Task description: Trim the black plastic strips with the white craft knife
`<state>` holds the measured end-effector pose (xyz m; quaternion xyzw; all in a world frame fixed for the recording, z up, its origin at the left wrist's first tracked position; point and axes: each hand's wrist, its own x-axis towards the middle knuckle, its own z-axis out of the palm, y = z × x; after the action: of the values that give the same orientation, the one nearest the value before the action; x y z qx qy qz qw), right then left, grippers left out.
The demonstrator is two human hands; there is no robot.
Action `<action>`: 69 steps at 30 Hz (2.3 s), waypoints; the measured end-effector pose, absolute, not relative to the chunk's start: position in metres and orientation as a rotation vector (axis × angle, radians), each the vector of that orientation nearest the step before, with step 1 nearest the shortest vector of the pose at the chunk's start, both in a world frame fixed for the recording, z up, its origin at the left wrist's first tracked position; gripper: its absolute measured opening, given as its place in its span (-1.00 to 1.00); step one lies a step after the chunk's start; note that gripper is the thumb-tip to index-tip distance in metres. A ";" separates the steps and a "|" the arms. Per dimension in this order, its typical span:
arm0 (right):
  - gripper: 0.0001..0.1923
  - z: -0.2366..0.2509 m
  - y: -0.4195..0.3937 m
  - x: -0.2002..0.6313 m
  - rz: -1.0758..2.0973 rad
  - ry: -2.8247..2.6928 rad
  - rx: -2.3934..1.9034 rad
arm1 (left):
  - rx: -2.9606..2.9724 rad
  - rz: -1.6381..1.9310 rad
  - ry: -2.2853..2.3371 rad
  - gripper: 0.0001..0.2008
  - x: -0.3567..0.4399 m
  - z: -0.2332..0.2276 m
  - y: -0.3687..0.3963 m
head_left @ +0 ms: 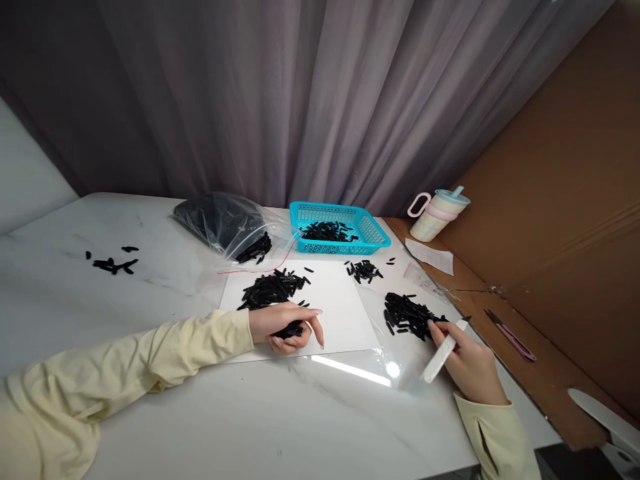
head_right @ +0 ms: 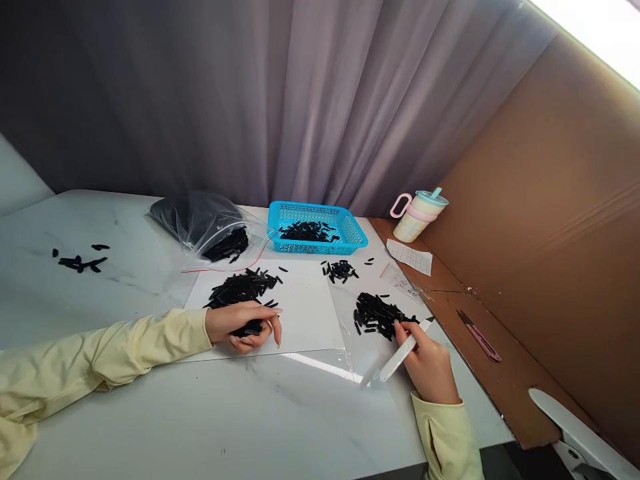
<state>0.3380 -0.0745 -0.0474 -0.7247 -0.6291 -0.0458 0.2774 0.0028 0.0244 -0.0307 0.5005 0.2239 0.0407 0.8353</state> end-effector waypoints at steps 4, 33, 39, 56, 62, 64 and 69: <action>-0.68 -0.040 -0.074 0.325 -0.224 -1.775 -1.870 | 1.031 0.078 0.466 -0.57 0.003 -0.032 0.026; -0.84 -0.014 -0.006 0.193 -0.320 -2.879 -0.974 | 0.468 0.529 0.553 -0.71 0.000 -0.028 0.038; -0.58 -0.029 -0.020 0.150 -0.586 -2.750 -0.770 | 0.462 0.551 0.528 -0.73 0.001 -0.033 0.038; -0.61 -0.021 -0.031 0.170 1.423 -2.313 -1.014 | 0.739 0.625 0.574 -0.75 0.002 -0.031 0.026; -0.59 -0.030 -0.027 0.191 1.804 -1.827 -0.999 | 1.183 0.504 0.624 -0.62 0.002 -0.029 0.009; -0.59 -0.032 -0.026 0.192 1.843 -1.755 -0.971 | 1.302 0.457 0.642 -0.63 0.001 -0.029 0.004; -0.58 -0.031 -0.024 0.192 1.893 -1.726 -0.936 | 1.460 0.424 0.647 -0.62 0.000 -0.028 0.000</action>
<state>0.1919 -0.0245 -0.0309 -0.3358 -0.6193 0.6792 0.2060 -0.0004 0.0004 -0.0283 0.6497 0.2878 0.1887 0.6778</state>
